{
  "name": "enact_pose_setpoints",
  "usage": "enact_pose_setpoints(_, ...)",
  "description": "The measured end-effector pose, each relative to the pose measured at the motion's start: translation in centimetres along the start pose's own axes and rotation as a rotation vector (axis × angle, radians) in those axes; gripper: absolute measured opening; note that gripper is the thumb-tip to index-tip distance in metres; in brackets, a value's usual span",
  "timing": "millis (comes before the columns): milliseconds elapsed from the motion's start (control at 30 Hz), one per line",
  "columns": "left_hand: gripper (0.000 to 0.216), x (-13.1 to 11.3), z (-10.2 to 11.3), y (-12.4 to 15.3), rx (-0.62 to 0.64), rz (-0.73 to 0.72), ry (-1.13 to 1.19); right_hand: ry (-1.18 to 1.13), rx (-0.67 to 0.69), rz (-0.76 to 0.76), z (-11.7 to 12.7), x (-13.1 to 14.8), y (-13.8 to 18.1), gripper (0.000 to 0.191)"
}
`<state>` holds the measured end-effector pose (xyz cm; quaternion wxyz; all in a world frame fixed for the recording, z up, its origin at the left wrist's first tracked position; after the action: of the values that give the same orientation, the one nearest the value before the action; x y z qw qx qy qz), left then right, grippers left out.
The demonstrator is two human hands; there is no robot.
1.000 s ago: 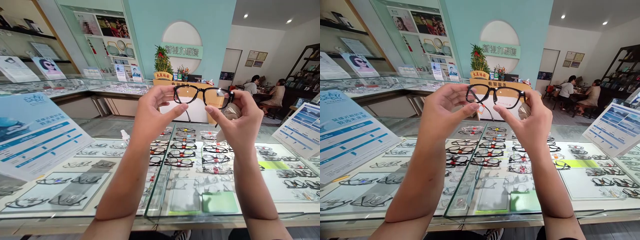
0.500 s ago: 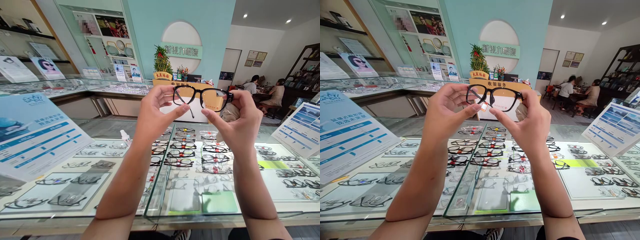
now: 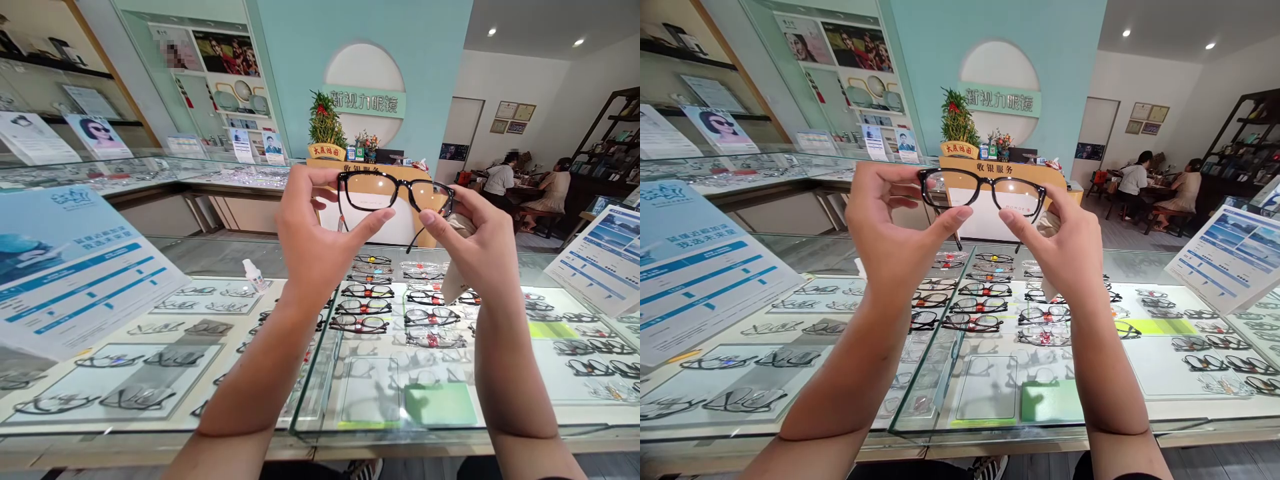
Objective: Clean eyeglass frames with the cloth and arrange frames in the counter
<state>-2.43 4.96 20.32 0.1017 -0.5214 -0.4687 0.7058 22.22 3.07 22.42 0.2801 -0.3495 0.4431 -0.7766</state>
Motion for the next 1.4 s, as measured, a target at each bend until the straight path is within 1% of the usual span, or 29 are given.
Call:
enact_pose_setpoints(167, 0.071, -0.6, 0.3, 0.2, -0.025, -0.078, -0.056, -0.047, 0.101, -0.013, -0.5, -0.3, 0.0, 0.063)
enact_pose_setpoints(433, 0.07, -2.0, 0.4, 0.9, -0.101, -0.162, -0.151, -0.121, 0.238, -0.069, -1.2, -0.8, -0.2, 0.066)
enact_pose_setpoints(533, 0.074, -2.1, 0.3, 0.9, -0.063, -0.165, -0.171, -0.161, 0.308, -0.09, -1.7, -1.1, -0.2, 0.062)
enact_pose_setpoints(600, 0.077, -2.0, 0.3, 0.8, -0.03, -0.149, -0.155, -0.187, 0.325, -0.09, -1.9, -1.2, -0.3, 0.059)
enact_pose_setpoints(700, 0.078, -2.1, 0.4, 0.6, -0.02, -0.115, -0.121, -0.206, 0.268, -0.064, -1.7, -1.3, -0.5, 0.058)
enact_pose_setpoints(800, 0.079, -2.3, 0.6, 0.5, -0.042, -0.09, -0.099, -0.181, 0.165, -0.023, -1.3, -1.5, -0.5, 0.059)
enact_pose_setpoints(867, 0.077, -2.1, 0.4, 0.3, -0.035, -0.072, -0.078, -0.135, 0.097, -0.009, -1.0, -1.6, -0.3, 0.059)
enact_pose_setpoints(933, 0.074, -1.5, 0.0, -0.1, 0.005, -0.043, -0.039, -0.075, 0.017, -0.004, -0.7, -1.5, -0.2, 0.058)
enact_pose_setpoints(1067, 0.068, 0.1, -1.4, -0.6, 0.145, 0.049, 0.056, 0.025, -0.118, 0.017, -0.1, -0.1, 0.2, 0.057)
enact_pose_setpoints(1133, 0.069, 0.8, -2.0, -0.7, 0.194, 0.089, 0.085, 0.059, -0.137, 0.021, 0.0, 0.6, 0.4, 0.059)
enact_pose_setpoints(1200, 0.071, 1.2, -2.4, -0.6, 0.217, 0.116, 0.105, 0.093, -0.142, 0.025, 0.1, 1.2, 0.6, 0.061)
enact_pose_setpoints(1300, 0.072, 1.7, -2.8, -0.6, 0.232, 0.134, 0.137, 0.147, -0.167, 0.061, 0.6, 1.7, 0.7, 0.06)
enact_pose_setpoints(1400, 0.072, 1.8, -2.9, -0.8, 0.22, 0.119, 0.161, 0.172, -0.184, 0.104, 0.8, 2.0, 0.6, 0.058)
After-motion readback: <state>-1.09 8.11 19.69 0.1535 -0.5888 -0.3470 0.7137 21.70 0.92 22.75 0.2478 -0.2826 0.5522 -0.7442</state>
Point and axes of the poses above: each hand's wrist, its own y-axis away from the middle knuckle, its own z-axis out of the back of the hand, x = y × z, the point moved 8 cm from there along -y, towards the middle knuckle, and after that the axes turned 13 degrees about z, right-handed, at the moved point
